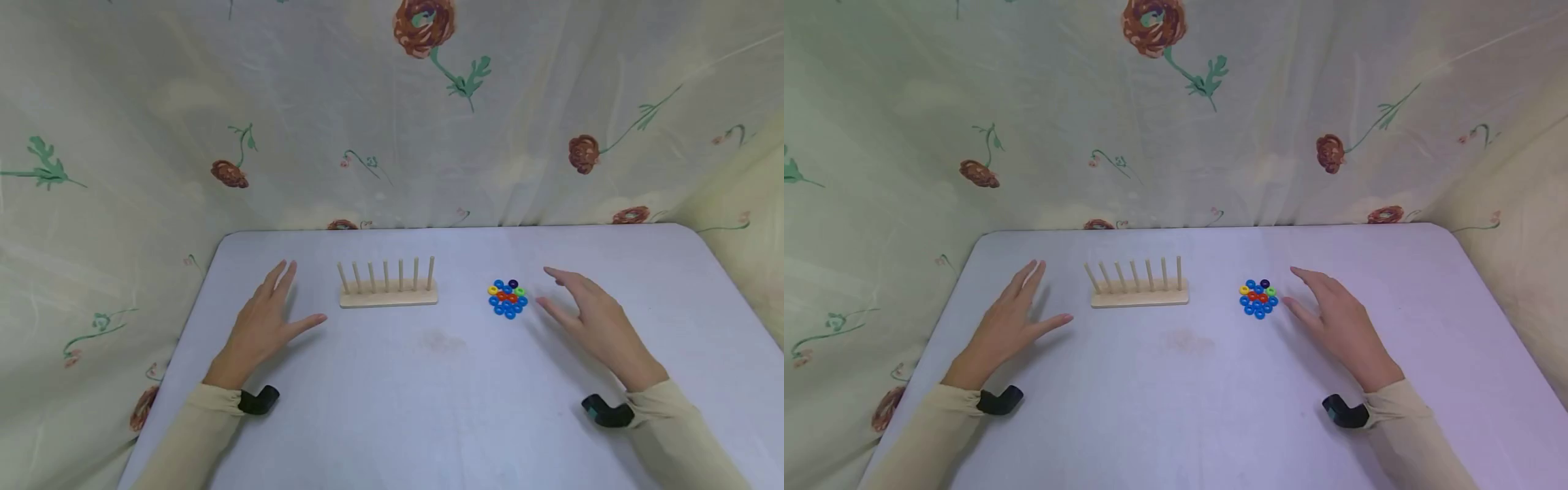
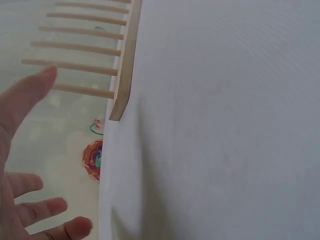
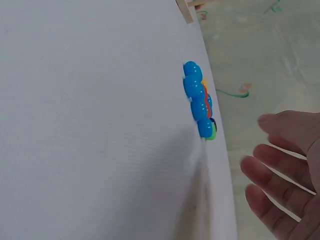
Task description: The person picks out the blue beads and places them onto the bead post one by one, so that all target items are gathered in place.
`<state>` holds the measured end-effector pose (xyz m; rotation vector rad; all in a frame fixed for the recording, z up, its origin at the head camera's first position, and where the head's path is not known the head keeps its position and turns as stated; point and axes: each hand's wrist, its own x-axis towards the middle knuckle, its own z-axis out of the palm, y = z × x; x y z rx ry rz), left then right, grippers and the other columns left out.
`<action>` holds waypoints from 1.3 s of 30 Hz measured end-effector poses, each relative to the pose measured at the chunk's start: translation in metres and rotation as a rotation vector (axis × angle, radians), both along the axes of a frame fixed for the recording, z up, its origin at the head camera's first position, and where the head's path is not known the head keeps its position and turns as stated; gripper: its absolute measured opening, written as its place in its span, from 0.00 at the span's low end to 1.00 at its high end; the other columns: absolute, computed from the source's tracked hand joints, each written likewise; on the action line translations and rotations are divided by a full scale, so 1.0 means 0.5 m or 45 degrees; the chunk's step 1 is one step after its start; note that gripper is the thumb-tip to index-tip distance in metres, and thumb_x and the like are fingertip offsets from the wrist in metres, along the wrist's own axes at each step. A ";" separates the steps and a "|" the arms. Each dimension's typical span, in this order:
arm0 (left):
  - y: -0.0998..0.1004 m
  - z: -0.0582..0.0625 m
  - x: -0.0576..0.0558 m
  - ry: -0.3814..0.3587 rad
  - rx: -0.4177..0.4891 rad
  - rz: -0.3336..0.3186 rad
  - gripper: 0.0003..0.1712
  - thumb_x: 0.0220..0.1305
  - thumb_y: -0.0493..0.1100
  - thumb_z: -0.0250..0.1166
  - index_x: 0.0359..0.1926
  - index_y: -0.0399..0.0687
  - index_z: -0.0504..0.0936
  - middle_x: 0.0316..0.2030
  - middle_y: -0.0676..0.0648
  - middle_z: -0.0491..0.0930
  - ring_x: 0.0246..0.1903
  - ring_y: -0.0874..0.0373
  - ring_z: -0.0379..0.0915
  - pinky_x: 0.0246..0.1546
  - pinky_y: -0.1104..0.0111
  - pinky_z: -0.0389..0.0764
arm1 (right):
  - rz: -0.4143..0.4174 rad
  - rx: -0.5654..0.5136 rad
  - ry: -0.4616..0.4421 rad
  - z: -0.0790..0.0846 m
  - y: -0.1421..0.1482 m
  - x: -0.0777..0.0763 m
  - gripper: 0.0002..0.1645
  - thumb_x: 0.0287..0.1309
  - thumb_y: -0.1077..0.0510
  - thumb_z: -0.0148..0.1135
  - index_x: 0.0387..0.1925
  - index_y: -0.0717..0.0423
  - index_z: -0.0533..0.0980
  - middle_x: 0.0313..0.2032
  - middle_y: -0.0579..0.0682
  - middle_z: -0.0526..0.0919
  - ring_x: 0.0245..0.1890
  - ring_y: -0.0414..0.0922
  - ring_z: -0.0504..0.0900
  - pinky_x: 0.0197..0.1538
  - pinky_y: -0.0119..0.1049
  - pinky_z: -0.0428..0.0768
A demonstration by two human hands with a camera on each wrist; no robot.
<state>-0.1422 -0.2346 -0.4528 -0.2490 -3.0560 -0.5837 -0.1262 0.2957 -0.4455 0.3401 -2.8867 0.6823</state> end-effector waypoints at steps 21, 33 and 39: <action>0.069 -0.073 -0.090 -0.077 0.552 -0.039 0.40 0.50 0.53 0.83 0.62 0.44 0.82 0.47 0.45 0.84 0.29 0.57 0.63 0.31 0.70 0.66 | -0.022 -0.305 -0.086 -0.119 -0.001 -0.051 0.10 0.65 0.57 0.71 0.47 0.52 0.87 0.41 0.49 0.88 0.34 0.37 0.76 0.37 0.22 0.74; 0.089 -0.088 -0.093 0.027 0.437 -0.071 0.34 0.50 0.54 0.83 0.56 0.46 0.86 0.39 0.49 0.80 0.29 0.59 0.64 0.29 0.69 0.64 | -0.028 -0.301 -0.073 -0.128 0.002 -0.055 0.12 0.64 0.56 0.72 0.48 0.51 0.86 0.37 0.48 0.84 0.35 0.39 0.73 0.37 0.22 0.72; 0.088 -0.094 -0.087 0.042 0.442 -0.045 0.33 0.51 0.54 0.83 0.56 0.48 0.86 0.39 0.49 0.80 0.29 0.58 0.64 0.29 0.69 0.64 | -0.019 -0.331 -0.070 -0.125 -0.003 -0.057 0.12 0.63 0.56 0.73 0.48 0.52 0.86 0.35 0.48 0.83 0.34 0.39 0.73 0.35 0.24 0.71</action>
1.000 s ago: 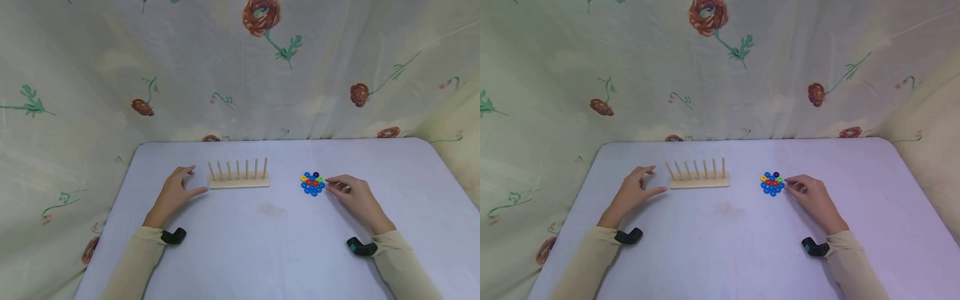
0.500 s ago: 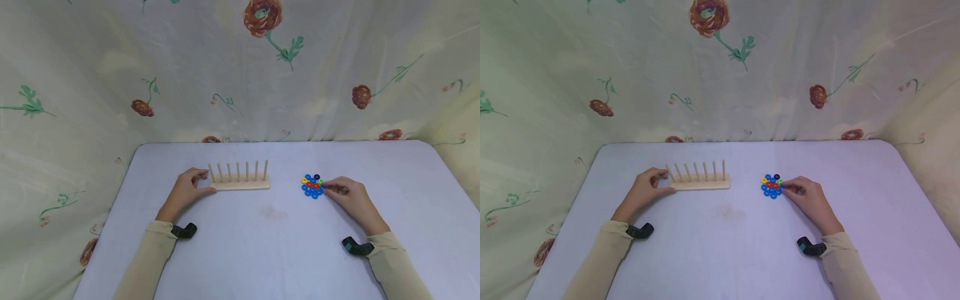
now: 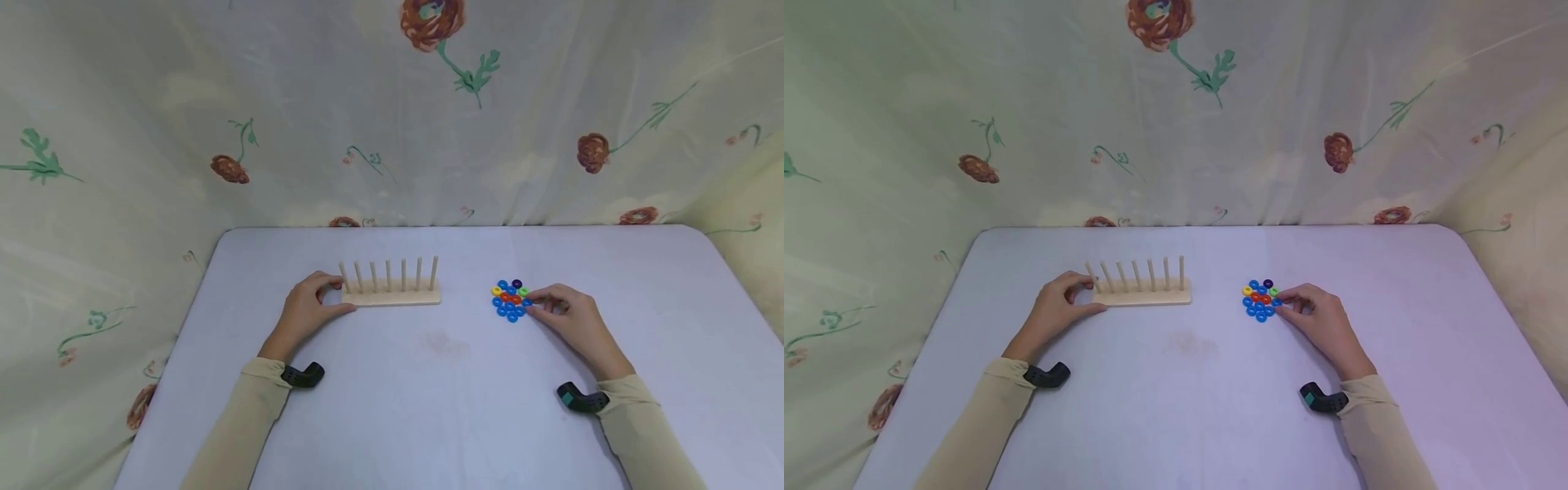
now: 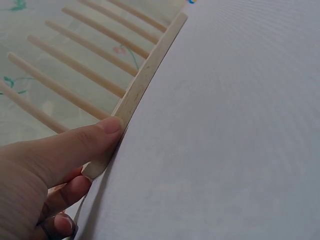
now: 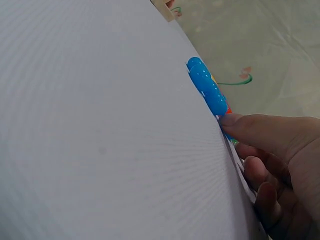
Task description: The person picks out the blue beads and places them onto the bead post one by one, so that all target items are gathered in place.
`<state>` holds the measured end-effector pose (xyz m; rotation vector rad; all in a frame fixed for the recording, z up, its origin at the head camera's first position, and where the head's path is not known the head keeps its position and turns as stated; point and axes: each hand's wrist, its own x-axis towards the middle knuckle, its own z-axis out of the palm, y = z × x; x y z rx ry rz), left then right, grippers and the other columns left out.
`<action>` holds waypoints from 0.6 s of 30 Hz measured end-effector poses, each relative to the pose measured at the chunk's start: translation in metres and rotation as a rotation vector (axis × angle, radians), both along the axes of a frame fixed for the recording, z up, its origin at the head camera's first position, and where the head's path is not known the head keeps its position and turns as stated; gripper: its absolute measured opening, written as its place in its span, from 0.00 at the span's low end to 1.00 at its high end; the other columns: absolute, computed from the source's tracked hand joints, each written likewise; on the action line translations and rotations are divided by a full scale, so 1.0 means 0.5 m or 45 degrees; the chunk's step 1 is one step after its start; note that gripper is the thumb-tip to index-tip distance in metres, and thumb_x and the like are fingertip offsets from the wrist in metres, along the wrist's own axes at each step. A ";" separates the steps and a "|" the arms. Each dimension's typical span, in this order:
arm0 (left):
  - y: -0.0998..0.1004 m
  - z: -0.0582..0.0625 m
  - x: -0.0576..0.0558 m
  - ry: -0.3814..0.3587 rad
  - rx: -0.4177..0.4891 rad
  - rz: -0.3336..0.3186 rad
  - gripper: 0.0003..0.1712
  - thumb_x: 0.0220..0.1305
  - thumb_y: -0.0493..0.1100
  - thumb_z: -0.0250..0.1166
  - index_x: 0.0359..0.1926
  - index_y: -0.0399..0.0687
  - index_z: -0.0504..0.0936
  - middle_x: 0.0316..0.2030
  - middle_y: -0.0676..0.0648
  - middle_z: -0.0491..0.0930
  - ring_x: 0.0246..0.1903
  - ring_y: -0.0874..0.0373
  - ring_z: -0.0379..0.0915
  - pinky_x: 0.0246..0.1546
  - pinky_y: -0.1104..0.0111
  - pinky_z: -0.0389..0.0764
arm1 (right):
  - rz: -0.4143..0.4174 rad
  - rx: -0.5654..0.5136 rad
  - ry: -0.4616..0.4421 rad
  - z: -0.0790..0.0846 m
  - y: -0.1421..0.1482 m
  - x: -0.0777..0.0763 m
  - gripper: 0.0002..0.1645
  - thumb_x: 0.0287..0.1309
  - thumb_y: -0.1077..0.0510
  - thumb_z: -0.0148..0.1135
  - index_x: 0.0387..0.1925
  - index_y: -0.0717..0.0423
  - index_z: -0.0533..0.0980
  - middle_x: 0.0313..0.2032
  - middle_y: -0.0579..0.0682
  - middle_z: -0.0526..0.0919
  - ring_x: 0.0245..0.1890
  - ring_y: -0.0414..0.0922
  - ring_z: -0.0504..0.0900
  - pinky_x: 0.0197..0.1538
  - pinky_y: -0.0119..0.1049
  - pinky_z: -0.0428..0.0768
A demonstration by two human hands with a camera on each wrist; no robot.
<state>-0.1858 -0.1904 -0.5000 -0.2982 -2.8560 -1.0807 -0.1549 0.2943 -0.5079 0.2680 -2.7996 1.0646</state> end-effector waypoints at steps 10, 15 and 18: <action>-0.002 0.000 0.000 0.003 0.014 0.008 0.31 0.50 0.54 0.83 0.54 0.49 0.87 0.40 0.49 0.81 0.29 0.57 0.63 0.29 0.68 0.63 | 0.017 -0.025 -0.035 0.003 0.000 -0.004 0.13 0.64 0.55 0.72 0.49 0.51 0.88 0.40 0.49 0.84 0.35 0.39 0.72 0.36 0.23 0.70; 0.001 0.003 0.002 -0.004 0.023 0.004 0.31 0.50 0.54 0.83 0.54 0.48 0.87 0.40 0.48 0.81 0.29 0.58 0.63 0.30 0.68 0.63 | 0.019 -0.051 -0.029 0.001 0.002 -0.002 0.12 0.63 0.55 0.73 0.47 0.51 0.88 0.38 0.49 0.84 0.35 0.38 0.73 0.36 0.24 0.70; 0.001 0.003 0.002 -0.013 0.034 0.000 0.31 0.50 0.53 0.83 0.54 0.48 0.87 0.40 0.48 0.81 0.30 0.58 0.63 0.30 0.69 0.64 | 0.016 -0.068 -0.035 -0.001 0.006 0.000 0.12 0.64 0.55 0.72 0.47 0.52 0.87 0.37 0.49 0.84 0.35 0.37 0.73 0.36 0.23 0.72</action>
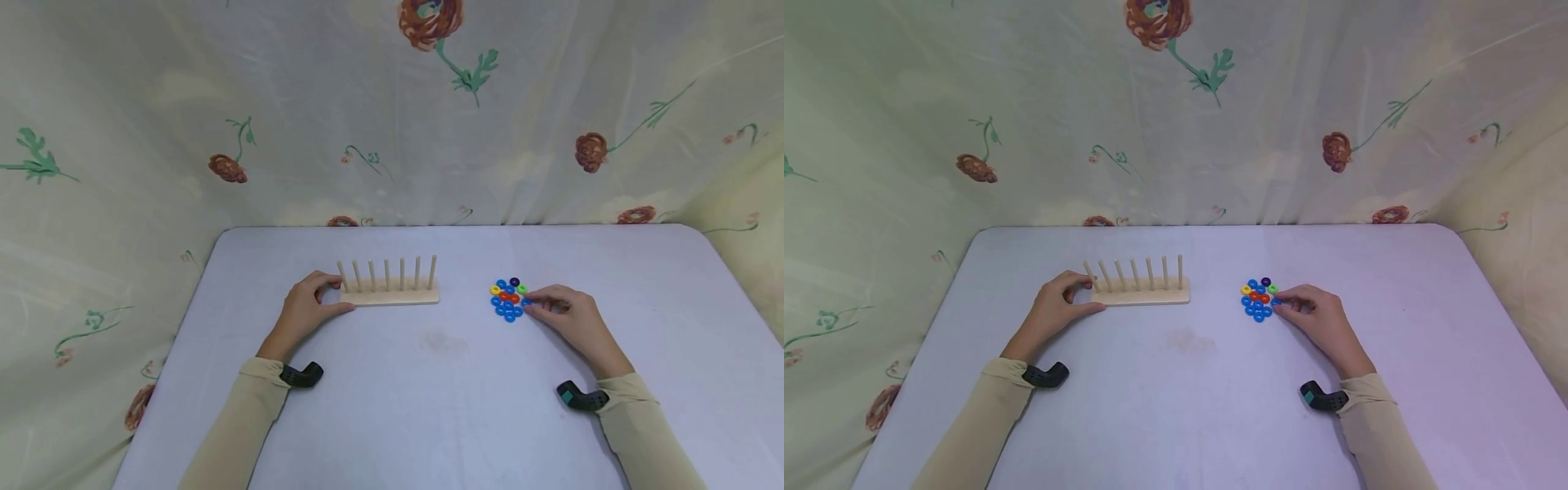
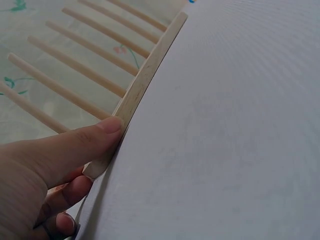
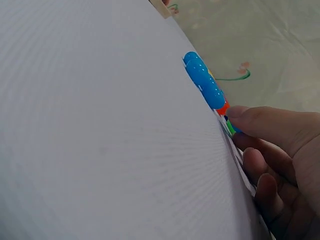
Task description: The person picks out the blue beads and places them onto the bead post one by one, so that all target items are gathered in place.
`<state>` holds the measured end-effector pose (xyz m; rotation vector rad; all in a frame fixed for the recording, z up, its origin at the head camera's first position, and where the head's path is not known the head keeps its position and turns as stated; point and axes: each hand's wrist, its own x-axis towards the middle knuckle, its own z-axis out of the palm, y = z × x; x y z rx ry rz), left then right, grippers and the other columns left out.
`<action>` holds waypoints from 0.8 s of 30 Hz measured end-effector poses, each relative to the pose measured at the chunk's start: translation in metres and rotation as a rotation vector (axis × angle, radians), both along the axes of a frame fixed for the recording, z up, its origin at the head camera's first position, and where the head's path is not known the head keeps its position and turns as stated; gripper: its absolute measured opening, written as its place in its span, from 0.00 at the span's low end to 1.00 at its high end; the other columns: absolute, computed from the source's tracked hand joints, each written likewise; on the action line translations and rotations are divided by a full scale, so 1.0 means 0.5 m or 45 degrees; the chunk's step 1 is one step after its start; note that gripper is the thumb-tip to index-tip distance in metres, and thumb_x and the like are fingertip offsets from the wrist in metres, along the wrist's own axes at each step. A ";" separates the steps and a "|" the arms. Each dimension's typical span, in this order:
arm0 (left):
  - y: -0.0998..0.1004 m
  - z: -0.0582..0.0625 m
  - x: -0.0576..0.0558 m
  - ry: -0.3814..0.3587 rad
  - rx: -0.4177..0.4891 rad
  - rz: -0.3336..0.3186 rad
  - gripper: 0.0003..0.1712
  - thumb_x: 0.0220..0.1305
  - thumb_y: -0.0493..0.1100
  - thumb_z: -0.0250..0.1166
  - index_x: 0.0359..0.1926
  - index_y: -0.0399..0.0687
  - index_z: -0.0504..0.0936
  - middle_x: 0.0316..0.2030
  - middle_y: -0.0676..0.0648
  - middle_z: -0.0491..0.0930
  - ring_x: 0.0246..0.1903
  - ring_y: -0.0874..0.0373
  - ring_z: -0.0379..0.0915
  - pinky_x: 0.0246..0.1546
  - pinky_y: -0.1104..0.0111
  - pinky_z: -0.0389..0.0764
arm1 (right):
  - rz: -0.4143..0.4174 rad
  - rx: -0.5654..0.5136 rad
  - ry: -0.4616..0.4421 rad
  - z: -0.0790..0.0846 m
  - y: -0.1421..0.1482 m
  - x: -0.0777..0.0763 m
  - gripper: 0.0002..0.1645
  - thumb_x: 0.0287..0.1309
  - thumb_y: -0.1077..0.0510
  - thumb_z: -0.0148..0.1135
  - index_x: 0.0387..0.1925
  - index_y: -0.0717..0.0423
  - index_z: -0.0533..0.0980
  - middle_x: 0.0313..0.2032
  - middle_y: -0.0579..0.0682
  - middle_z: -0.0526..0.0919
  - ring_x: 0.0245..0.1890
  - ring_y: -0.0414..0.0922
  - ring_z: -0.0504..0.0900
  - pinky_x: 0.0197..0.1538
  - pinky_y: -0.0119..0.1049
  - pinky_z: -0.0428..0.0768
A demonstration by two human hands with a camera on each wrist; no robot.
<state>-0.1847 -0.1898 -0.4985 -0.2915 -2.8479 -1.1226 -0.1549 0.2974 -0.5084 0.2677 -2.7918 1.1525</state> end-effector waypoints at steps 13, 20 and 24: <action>-0.002 -0.002 0.000 -0.018 -0.008 0.006 0.33 0.51 0.53 0.83 0.57 0.48 0.86 0.40 0.49 0.79 0.30 0.58 0.64 0.30 0.69 0.64 | -0.052 -0.020 -0.074 0.004 0.001 0.007 0.16 0.66 0.48 0.70 0.51 0.51 0.87 0.50 0.55 0.89 0.40 0.28 0.76 0.41 0.18 0.74; 0.000 -0.002 -0.003 -0.019 -0.008 -0.002 0.33 0.50 0.54 0.83 0.57 0.48 0.86 0.40 0.49 0.80 0.31 0.58 0.64 0.31 0.69 0.65 | -0.049 -0.011 -0.066 0.023 -0.014 0.013 0.17 0.65 0.46 0.70 0.51 0.49 0.87 0.48 0.53 0.89 0.39 0.30 0.78 0.39 0.21 0.76; -0.002 -0.003 -0.002 -0.022 -0.008 0.001 0.33 0.51 0.54 0.82 0.57 0.48 0.86 0.41 0.49 0.80 0.31 0.58 0.64 0.31 0.69 0.65 | -0.008 -0.001 -0.011 0.042 -0.028 0.009 0.15 0.65 0.48 0.71 0.50 0.48 0.87 0.44 0.50 0.89 0.37 0.33 0.78 0.36 0.23 0.77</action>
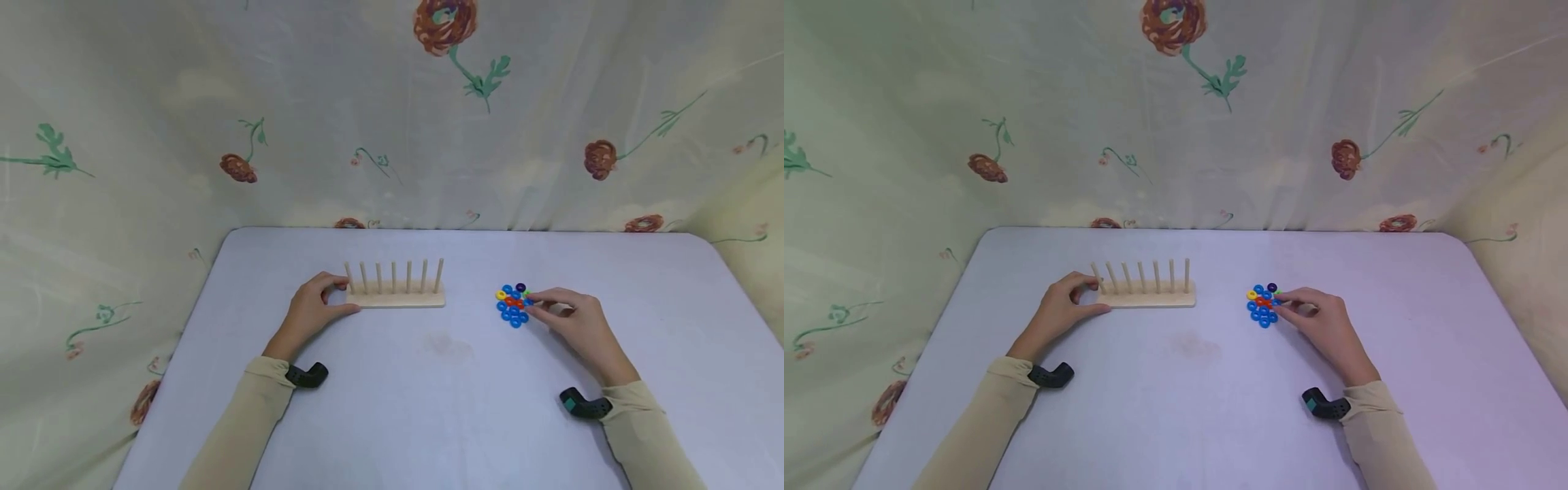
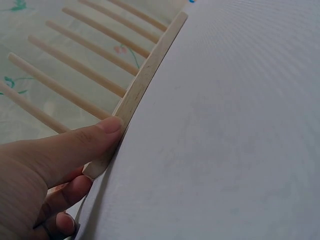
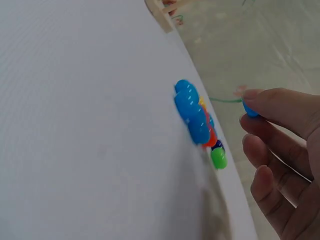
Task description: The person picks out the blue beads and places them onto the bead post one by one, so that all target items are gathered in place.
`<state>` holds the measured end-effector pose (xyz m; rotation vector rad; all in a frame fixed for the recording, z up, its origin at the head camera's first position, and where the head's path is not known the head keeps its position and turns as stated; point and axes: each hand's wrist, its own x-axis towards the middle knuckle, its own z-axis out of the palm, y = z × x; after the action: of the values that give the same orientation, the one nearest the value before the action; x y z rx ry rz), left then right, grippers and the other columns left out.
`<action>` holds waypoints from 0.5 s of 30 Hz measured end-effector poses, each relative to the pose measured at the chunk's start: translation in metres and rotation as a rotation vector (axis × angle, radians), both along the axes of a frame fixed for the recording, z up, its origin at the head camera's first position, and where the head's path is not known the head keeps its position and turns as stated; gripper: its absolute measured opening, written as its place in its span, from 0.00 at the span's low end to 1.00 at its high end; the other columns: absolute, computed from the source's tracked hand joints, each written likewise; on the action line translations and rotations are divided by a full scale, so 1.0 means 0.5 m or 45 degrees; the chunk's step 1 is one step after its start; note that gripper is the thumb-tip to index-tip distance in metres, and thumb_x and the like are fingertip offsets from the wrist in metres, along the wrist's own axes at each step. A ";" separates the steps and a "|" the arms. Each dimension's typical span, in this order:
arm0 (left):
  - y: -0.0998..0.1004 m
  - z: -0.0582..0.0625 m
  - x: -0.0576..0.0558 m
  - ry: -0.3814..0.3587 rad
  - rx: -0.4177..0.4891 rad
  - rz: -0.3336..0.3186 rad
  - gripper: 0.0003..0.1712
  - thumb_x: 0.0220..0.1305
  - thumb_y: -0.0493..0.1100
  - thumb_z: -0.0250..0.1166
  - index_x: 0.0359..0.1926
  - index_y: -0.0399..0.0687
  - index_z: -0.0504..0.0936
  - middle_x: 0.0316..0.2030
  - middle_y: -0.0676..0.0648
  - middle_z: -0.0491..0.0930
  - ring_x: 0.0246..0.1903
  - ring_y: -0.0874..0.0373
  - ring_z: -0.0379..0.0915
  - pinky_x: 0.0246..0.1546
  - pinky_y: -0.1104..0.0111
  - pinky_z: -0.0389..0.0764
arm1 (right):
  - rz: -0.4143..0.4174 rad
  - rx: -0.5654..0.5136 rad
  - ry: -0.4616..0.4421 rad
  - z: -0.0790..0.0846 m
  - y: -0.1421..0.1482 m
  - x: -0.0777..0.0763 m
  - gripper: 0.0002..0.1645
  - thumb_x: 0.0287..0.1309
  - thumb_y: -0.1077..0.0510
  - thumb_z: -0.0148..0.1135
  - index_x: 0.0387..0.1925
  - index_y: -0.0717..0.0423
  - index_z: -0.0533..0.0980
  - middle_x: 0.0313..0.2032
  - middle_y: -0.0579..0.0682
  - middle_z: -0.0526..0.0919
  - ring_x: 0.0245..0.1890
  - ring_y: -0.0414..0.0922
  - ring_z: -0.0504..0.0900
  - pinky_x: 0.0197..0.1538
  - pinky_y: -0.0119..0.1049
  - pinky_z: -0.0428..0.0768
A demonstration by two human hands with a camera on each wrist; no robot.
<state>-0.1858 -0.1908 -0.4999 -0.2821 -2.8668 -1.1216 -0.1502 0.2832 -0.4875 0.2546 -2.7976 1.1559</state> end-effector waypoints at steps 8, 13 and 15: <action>0.002 -0.003 0.001 -0.013 0.005 0.009 0.33 0.52 0.54 0.82 0.57 0.49 0.85 0.41 0.49 0.80 0.32 0.58 0.64 0.32 0.68 0.65 | 0.120 -0.018 0.125 0.043 -0.037 -0.015 0.15 0.60 0.59 0.75 0.49 0.54 0.87 0.46 0.54 0.90 0.38 0.25 0.78 0.38 0.20 0.77; 0.001 -0.004 0.000 -0.004 -0.004 0.007 0.32 0.52 0.54 0.82 0.57 0.49 0.86 0.40 0.49 0.79 0.31 0.58 0.64 0.32 0.69 0.65 | 0.164 -0.025 0.154 0.065 -0.073 -0.028 0.14 0.61 0.57 0.74 0.49 0.54 0.88 0.44 0.51 0.90 0.40 0.34 0.80 0.38 0.21 0.78; 0.000 -0.003 0.000 -0.002 -0.006 0.007 0.32 0.52 0.54 0.82 0.57 0.49 0.86 0.39 0.49 0.79 0.31 0.58 0.64 0.31 0.69 0.65 | 0.178 -0.032 0.161 0.073 -0.088 -0.035 0.14 0.62 0.56 0.74 0.49 0.52 0.88 0.44 0.49 0.90 0.40 0.34 0.80 0.38 0.22 0.79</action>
<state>-0.1859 -0.1906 -0.5015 -0.2740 -2.8699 -1.1154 -0.1675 0.2390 -0.4508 0.5101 -2.6902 1.1588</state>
